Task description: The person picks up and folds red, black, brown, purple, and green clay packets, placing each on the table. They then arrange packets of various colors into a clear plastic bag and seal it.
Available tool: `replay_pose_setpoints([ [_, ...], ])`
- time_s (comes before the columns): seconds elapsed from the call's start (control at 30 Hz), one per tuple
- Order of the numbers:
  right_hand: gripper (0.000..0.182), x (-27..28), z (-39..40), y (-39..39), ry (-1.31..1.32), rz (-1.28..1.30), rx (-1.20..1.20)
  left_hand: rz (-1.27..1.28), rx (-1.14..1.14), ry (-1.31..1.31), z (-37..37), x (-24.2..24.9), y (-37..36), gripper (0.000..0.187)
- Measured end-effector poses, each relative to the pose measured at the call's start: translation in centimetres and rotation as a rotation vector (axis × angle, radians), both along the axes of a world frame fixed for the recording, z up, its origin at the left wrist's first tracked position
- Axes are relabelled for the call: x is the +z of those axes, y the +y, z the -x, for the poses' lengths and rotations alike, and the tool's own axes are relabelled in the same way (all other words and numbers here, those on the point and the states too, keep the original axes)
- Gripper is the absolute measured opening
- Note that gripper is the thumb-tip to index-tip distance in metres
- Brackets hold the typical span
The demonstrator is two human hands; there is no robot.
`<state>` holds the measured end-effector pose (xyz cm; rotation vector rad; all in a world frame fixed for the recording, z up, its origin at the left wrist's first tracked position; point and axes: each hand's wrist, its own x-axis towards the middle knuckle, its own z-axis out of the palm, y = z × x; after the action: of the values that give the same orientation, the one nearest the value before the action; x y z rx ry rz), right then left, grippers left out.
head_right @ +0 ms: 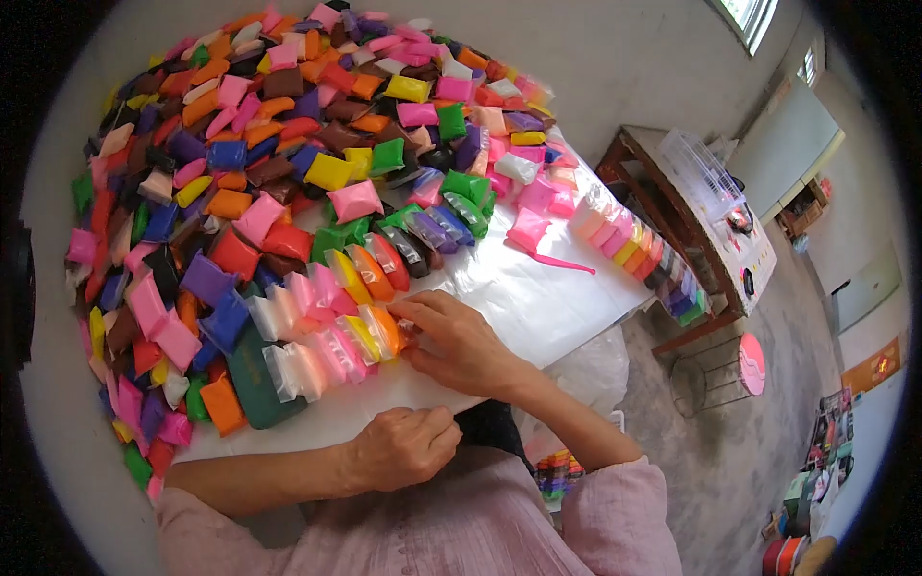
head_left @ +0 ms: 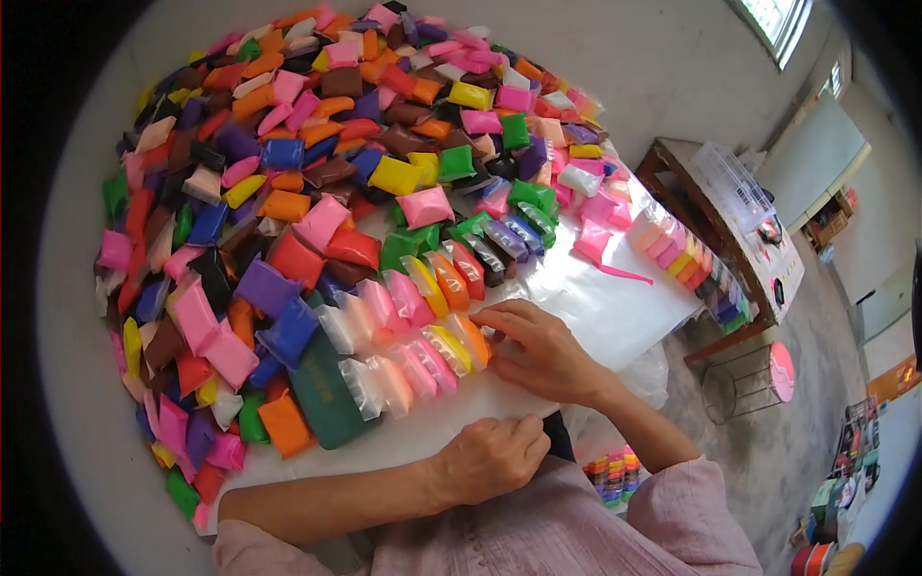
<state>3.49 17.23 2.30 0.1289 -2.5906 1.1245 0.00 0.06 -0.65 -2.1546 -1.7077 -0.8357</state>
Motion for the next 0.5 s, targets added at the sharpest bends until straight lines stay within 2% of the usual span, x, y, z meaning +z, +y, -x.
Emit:
replay_pose_setpoints([
  [0.07, 0.052, -0.4, -0.1, -0.3, 0.063, -0.075, -0.033, 0.015, -0.002, 0.018, 0.0, 0.1, -0.1, 0.013],
  [0.27, 0.047, -0.5, -1.1, -0.2, -0.004, 0.026, -0.088, 0.011, 0.001, -0.058, -0.1, -0.3, 0.1, 0.013],
  [0.37, 0.044, -1.7, -0.9, -0.3, 0.072, -0.022, -0.085, 0.041, -0.019, -0.078, -0.1, -0.2, -0.1, 0.013],
  [0.5, 0.041, -0.5, -1.5, -0.2, 0.027, -0.016, -0.074, 0.032, -0.034, -0.120, 0.0, -0.1, 0.0, 0.012],
])
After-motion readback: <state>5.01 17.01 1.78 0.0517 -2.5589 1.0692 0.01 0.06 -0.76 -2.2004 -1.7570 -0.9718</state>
